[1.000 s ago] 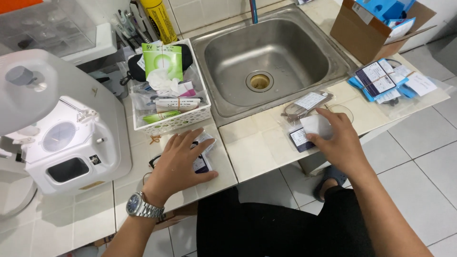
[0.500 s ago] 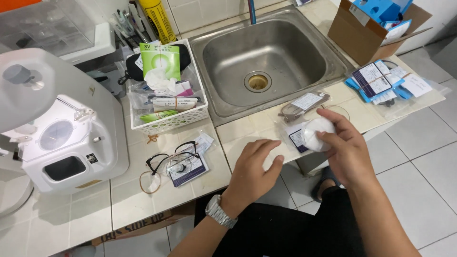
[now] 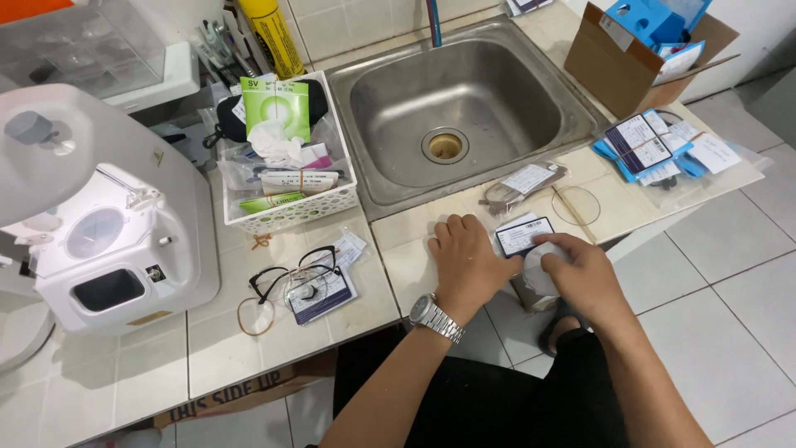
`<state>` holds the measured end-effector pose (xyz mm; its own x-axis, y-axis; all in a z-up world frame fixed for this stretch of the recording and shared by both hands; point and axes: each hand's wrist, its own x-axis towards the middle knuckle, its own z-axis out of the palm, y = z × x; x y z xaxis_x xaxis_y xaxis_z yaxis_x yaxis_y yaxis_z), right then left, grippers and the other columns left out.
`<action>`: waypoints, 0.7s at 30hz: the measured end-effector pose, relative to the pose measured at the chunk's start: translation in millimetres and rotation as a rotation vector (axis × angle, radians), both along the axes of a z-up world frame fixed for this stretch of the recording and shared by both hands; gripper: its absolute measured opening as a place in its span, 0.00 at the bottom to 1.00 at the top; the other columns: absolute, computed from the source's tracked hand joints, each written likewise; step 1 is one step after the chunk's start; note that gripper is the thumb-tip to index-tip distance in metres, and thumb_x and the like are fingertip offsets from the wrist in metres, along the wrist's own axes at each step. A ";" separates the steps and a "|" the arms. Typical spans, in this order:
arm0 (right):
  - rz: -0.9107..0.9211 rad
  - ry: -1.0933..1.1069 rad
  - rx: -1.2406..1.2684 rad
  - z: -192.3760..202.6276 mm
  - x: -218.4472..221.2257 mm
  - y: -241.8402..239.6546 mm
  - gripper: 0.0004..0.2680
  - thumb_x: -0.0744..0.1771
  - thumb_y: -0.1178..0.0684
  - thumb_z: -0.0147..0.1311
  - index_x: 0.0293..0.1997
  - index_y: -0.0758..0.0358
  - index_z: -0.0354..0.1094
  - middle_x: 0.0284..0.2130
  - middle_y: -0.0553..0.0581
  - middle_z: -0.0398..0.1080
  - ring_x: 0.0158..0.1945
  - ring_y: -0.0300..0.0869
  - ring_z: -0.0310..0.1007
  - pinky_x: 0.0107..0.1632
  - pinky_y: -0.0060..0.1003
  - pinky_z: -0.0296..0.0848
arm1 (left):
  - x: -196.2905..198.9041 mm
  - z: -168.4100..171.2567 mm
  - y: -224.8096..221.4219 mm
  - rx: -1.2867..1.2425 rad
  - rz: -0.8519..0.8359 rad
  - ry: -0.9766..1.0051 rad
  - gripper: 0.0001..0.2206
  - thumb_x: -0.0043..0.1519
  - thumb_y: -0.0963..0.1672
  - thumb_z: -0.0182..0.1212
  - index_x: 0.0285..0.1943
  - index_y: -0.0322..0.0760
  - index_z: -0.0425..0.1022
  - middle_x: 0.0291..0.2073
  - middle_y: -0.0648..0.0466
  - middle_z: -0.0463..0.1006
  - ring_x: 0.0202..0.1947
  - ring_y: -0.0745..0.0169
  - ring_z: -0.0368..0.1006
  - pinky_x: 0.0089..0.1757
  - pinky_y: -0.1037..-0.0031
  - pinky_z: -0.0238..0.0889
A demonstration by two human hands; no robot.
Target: Inspecting and measuring eyeglass lenses using a lensmeter and preparing them for assembly or distribution by placing them in bags.
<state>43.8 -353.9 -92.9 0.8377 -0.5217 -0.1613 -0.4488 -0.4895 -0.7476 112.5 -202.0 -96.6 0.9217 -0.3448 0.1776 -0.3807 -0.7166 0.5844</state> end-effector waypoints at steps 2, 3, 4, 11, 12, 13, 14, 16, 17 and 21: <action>0.001 -0.018 0.019 0.5 0.7 4.7 0.16 0.61 0.55 0.53 0.53 0.50 0.80 0.37 0.67 0.78 0.48 0.60 0.76 0.50 0.49 0.70 | 2.3 -0.3 -0.6 -0.029 0.011 0.059 0.26 0.49 0.53 0.70 0.42 0.28 0.67 0.34 0.46 0.65 0.42 0.41 0.65 0.42 0.56 0.55; 0.012 -0.020 0.046 2.2 1.2 6.3 0.17 0.61 0.56 0.53 0.53 0.52 0.80 0.37 0.68 0.78 0.47 0.60 0.76 0.49 0.49 0.70 | 1.6 1.9 -1.3 -0.060 0.010 0.115 0.21 0.51 0.49 0.66 0.44 0.30 0.66 0.34 0.45 0.69 0.42 0.40 0.68 0.42 0.55 0.55; 0.023 -0.019 0.074 3.4 0.7 8.4 0.17 0.61 0.57 0.52 0.54 0.53 0.80 0.37 0.69 0.79 0.46 0.60 0.76 0.48 0.49 0.69 | -0.1 3.5 -1.5 -0.091 0.010 0.174 0.16 0.54 0.45 0.62 0.47 0.33 0.66 0.34 0.45 0.73 0.41 0.39 0.71 0.43 0.53 0.55; -0.027 -0.063 0.147 21.3 8.7 17.0 0.15 0.62 0.52 0.49 0.50 0.53 0.81 0.40 0.69 0.79 0.53 0.62 0.75 0.56 0.51 0.68 | 6.0 5.8 20.0 -0.176 0.040 0.301 0.11 0.57 0.42 0.55 0.48 0.37 0.68 0.35 0.44 0.80 0.41 0.37 0.74 0.43 0.55 0.58; -0.030 -0.091 0.098 21.4 12.4 16.8 0.15 0.63 0.52 0.49 0.50 0.53 0.81 0.39 0.68 0.78 0.50 0.62 0.75 0.54 0.51 0.68 | 8.1 5.3 25.7 -0.137 0.041 0.298 0.10 0.57 0.43 0.55 0.47 0.39 0.70 0.34 0.47 0.80 0.40 0.42 0.75 0.43 0.58 0.58; -0.033 -0.119 0.049 21.8 16.0 17.1 0.14 0.64 0.52 0.48 0.50 0.53 0.81 0.37 0.68 0.78 0.47 0.62 0.75 0.52 0.51 0.69 | 10.0 5.2 31.8 -0.098 0.042 0.295 0.09 0.57 0.43 0.55 0.46 0.41 0.72 0.33 0.50 0.80 0.39 0.47 0.76 0.43 0.60 0.59; -0.031 -0.126 0.048 19.9 19.4 17.7 0.14 0.64 0.52 0.48 0.50 0.53 0.81 0.37 0.68 0.78 0.47 0.62 0.75 0.52 0.51 0.69 | 14.4 0.6 35.3 -0.100 0.044 0.287 0.09 0.57 0.43 0.55 0.46 0.41 0.72 0.33 0.50 0.80 0.39 0.47 0.76 0.43 0.60 0.59; 0.037 -0.079 -0.192 14.6 22.6 20.6 0.14 0.66 0.45 0.49 0.52 0.53 0.79 0.41 0.74 0.77 0.52 0.71 0.73 0.55 0.61 0.69 | 18.9 -10.4 44.2 -0.005 0.060 0.210 0.10 0.57 0.46 0.58 0.44 0.39 0.76 0.29 0.50 0.80 0.33 0.52 0.77 0.41 0.62 0.63; 0.043 -0.075 -0.190 13.4 20.7 26.1 0.14 0.66 0.45 0.49 0.52 0.53 0.79 0.41 0.74 0.77 0.52 0.71 0.73 0.55 0.61 0.69 | 9.0 11.1 45.8 -0.004 0.065 0.214 0.10 0.57 0.46 0.58 0.44 0.39 0.76 0.29 0.50 0.80 0.33 0.52 0.77 0.41 0.62 0.63; 0.039 -0.007 -0.258 8.7 21.4 35.4 0.17 0.65 0.46 0.52 0.57 0.61 0.75 0.44 0.74 0.76 0.54 0.69 0.74 0.56 0.59 0.70 | -7.2 40.0 38.9 -0.005 -0.029 0.153 0.21 0.57 0.52 0.63 0.47 0.29 0.75 0.31 0.41 0.76 0.36 0.43 0.74 0.40 0.59 0.60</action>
<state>65.2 -318.4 -84.2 0.8588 -0.5119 -0.0215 -0.4210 -0.6811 -0.5990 105.2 -163.1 -56.7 0.9277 -0.3715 0.0375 -0.3076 -0.7034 0.6408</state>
